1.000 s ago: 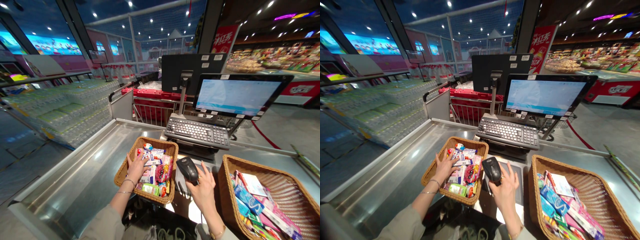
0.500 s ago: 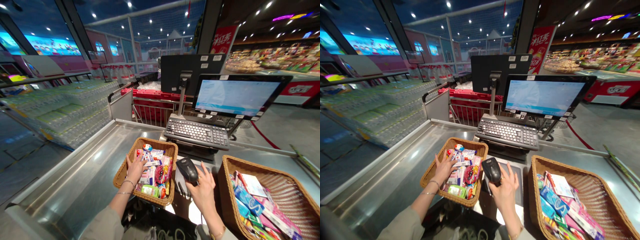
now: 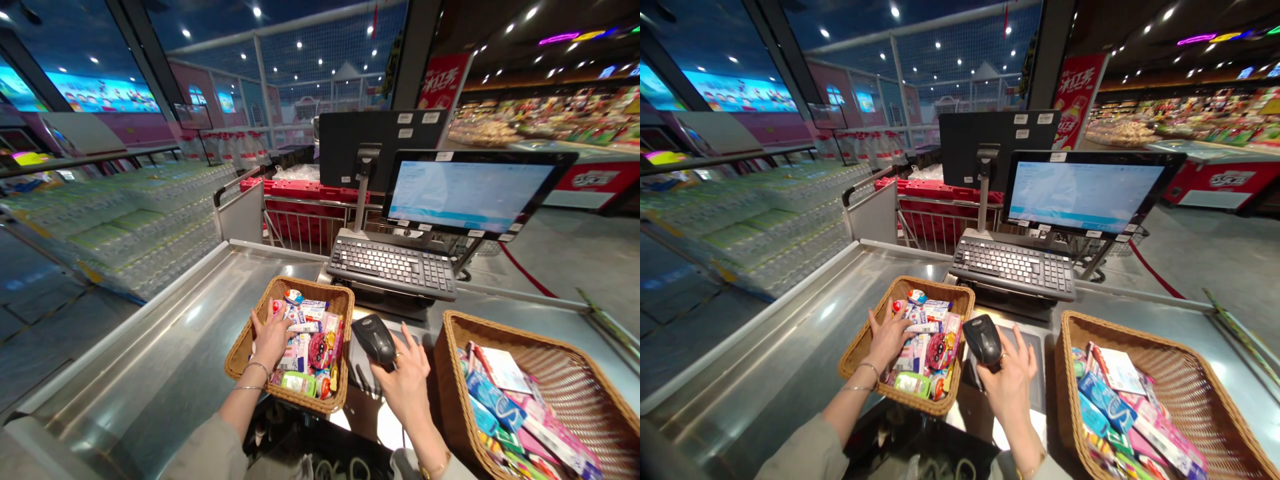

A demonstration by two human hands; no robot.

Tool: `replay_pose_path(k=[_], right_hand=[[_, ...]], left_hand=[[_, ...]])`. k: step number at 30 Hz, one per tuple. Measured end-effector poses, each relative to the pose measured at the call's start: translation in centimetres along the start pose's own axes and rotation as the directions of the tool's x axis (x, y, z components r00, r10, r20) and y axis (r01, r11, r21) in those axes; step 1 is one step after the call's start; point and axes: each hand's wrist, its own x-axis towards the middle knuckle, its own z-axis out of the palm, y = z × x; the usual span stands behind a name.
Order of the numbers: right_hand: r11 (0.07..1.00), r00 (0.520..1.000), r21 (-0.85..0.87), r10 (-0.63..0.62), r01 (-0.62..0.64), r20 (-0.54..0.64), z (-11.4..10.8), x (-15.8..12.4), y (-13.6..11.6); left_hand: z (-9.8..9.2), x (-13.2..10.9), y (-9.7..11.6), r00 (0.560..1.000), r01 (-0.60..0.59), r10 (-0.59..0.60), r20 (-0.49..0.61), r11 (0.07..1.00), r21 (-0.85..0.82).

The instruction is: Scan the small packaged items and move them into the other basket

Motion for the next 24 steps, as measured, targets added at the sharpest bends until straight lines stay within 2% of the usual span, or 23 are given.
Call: replay_pose_path(k=[10, 15, 24], right_hand=[[1.0, 1.0, -0.014, -0.013, 0.014, 0.021, -0.3, 0.3, -0.2], [1.0, 1.0, -0.014, -0.006, 0.006, 0.03, -0.6, 0.5, -0.4], [0.999, 1.0, -0.027, -0.018, 0.019, 0.025, -0.9, 0.5, -0.2]], left_hand=[[-2.2, 0.8, 1.7, 0.994, -0.04, 0.038, -0.103, 0.999, -0.022], [-3.7, 1.4, 3.4, 0.973, -0.074, 0.061, -0.221, 0.996, -0.051], [-5.6, 2.2, 6.5, 0.933, -0.161, 0.121, -0.338, 0.983, -0.09]])
